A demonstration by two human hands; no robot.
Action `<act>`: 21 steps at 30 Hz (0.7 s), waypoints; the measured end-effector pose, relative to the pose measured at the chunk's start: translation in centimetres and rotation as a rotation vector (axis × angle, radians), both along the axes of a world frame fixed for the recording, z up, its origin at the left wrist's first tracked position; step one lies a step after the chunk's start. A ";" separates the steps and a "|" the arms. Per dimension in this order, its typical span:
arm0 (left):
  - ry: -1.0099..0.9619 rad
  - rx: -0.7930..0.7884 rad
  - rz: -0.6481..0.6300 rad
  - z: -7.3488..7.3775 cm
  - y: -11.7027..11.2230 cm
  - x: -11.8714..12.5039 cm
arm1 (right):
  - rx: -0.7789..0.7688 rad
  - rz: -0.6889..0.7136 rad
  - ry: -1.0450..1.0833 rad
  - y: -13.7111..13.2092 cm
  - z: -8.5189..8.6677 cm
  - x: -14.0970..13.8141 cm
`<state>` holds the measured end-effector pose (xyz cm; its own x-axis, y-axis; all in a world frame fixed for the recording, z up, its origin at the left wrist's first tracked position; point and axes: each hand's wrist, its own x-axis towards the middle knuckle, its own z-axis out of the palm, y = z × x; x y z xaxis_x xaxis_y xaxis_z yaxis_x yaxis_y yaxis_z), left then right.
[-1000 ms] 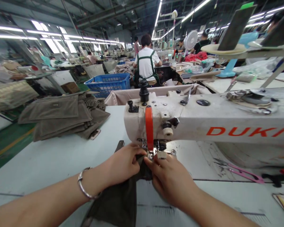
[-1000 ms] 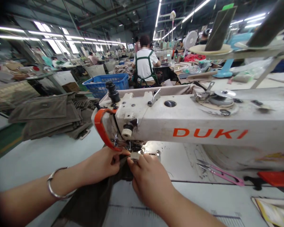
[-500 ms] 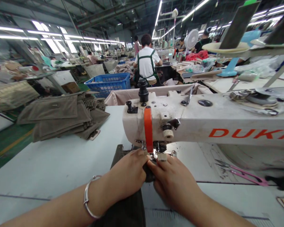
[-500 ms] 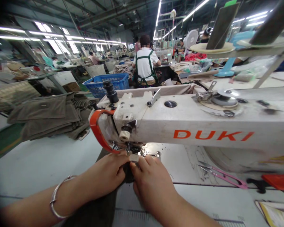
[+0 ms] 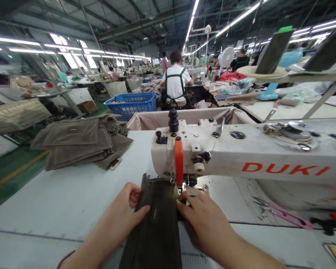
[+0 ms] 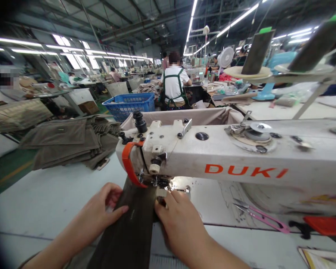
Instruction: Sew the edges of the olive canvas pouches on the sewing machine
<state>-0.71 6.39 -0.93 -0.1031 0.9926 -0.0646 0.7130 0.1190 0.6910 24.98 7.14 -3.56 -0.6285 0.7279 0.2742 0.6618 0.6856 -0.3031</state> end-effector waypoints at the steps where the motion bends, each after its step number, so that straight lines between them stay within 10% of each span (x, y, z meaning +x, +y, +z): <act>1: -0.172 -0.029 0.046 0.0 0.2 0.2 | 0.014 0.016 0.009 0.0 0.0 0.0; 9: -1.151 -0.391 0.166 1.3 -0.9 2.7 | 0.191 -0.001 0.188 0.6 -0.4 -0.6; 17: -1.346 -0.280 0.159 1.2 -1.3 4.4 | 0.221 -0.016 0.166 1.1 -0.8 -0.7; 21: -1.439 -0.667 0.030 1.2 -2.3 4.4 | 0.204 -0.036 0.161 1.0 -0.7 -0.4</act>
